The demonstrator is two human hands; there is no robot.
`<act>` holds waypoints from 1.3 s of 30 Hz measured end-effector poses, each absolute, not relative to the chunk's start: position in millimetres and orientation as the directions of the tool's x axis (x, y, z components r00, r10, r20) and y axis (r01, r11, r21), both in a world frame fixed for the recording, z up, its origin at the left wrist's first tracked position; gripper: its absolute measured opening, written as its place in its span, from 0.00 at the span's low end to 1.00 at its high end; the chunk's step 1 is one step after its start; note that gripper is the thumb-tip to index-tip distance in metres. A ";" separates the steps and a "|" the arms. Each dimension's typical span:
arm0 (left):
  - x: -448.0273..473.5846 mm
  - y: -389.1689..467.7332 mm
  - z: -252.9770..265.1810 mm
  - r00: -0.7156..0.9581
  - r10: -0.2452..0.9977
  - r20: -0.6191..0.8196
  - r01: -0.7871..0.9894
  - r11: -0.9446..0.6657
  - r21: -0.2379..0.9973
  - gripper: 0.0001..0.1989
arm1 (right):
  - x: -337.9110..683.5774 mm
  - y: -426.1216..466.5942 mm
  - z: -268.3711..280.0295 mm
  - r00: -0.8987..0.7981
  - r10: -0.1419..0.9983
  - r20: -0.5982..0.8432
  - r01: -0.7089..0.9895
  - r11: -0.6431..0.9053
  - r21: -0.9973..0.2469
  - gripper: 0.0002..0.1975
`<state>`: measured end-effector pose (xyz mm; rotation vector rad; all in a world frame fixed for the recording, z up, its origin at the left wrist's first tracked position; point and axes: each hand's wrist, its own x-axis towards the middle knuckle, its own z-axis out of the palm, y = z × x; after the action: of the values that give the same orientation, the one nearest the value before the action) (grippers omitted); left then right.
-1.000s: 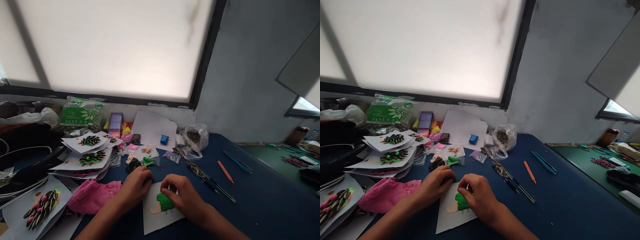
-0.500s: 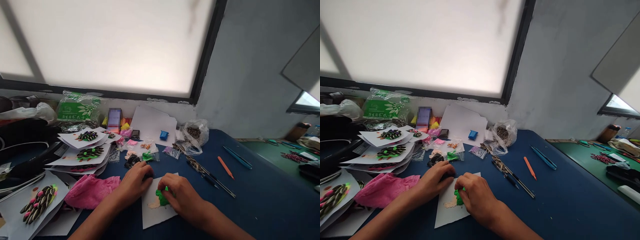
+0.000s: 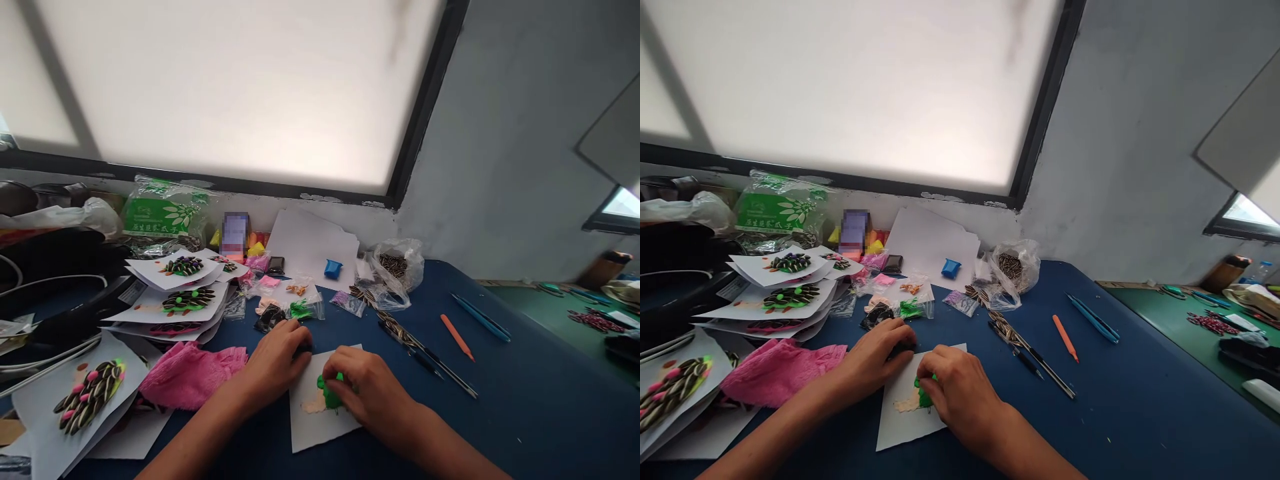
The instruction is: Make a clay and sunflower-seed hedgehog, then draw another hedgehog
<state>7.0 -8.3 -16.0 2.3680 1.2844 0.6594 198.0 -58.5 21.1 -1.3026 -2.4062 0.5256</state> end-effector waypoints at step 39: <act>8.3 -8.8 -14.9 0.471 0.848 0.244 0.683 -0.525 0.508 0.06 | 193.5 -59.3 -1.0 -0.593 0.751 0.292 0.725 0.655 -0.212 0.06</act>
<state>8.3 -8.8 -14.9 2.3822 1.2923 0.6781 193.5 -59.3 -1.0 -1.1694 -2.5194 0.1000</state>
